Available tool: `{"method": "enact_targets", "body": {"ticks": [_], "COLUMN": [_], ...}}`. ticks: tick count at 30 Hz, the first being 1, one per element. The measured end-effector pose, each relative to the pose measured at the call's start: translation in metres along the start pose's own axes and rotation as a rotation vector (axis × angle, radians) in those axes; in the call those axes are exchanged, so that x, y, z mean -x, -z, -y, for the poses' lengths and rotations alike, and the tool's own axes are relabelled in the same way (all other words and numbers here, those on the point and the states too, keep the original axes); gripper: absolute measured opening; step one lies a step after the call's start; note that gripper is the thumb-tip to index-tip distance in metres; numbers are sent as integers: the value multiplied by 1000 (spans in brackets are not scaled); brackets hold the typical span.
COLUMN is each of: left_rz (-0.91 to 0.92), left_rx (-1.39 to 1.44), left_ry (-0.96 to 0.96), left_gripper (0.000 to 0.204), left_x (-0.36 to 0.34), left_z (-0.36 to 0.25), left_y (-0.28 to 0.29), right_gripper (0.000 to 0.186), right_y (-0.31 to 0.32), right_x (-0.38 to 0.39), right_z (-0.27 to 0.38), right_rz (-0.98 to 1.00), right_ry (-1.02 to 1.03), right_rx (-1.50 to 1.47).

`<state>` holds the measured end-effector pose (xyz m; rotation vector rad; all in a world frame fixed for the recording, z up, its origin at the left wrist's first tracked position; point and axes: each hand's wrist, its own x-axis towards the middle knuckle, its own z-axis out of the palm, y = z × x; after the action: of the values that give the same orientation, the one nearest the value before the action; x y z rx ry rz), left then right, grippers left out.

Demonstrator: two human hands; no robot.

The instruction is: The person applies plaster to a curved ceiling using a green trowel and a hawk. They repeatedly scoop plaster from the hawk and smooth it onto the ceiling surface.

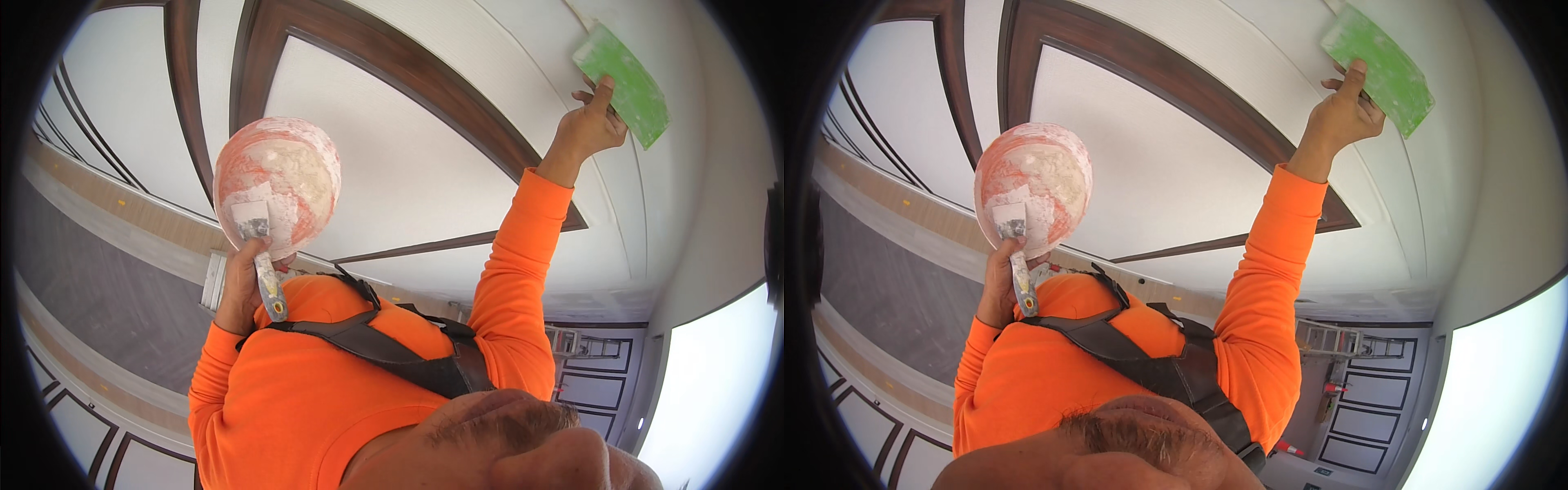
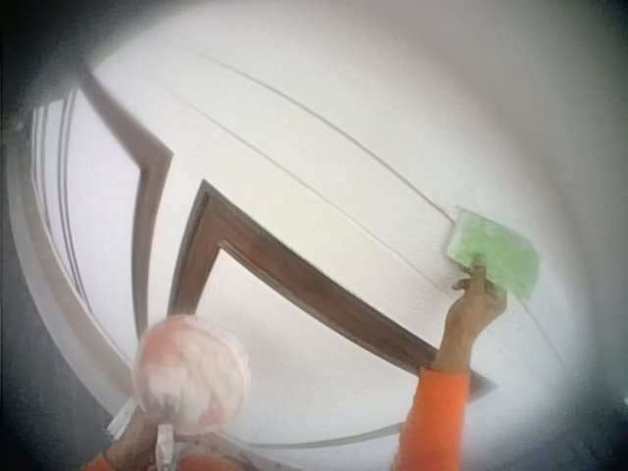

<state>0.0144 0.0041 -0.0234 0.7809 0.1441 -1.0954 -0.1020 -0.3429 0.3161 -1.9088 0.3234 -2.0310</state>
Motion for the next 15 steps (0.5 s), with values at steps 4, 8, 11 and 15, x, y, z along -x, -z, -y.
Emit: {"method": "enact_targets", "body": {"ticks": [4, 8, 11, 15], "left_rz": [8, 21, 5, 4], "left_rx": [4, -21, -27, 42], "left_ry": [-15, -7, -27, 32], "left_gripper": [52, 52, 53, 53], "left_x": [3, -2, 0, 0], "left_z": [-3, -2, -2, -1], "left_y": [-5, 2, 1, 0], "right_gripper": [18, 18, 20, 19], "right_y": [-8, -14, -9, -8], "right_x": [5, 6, 3, 4], "right_z": [6, 11, 13, 14], "right_rz": [39, 7, -51, 4], "right_ry": [70, 122, 141, 208], "right_rx": [32, 160, 220, 214]}}
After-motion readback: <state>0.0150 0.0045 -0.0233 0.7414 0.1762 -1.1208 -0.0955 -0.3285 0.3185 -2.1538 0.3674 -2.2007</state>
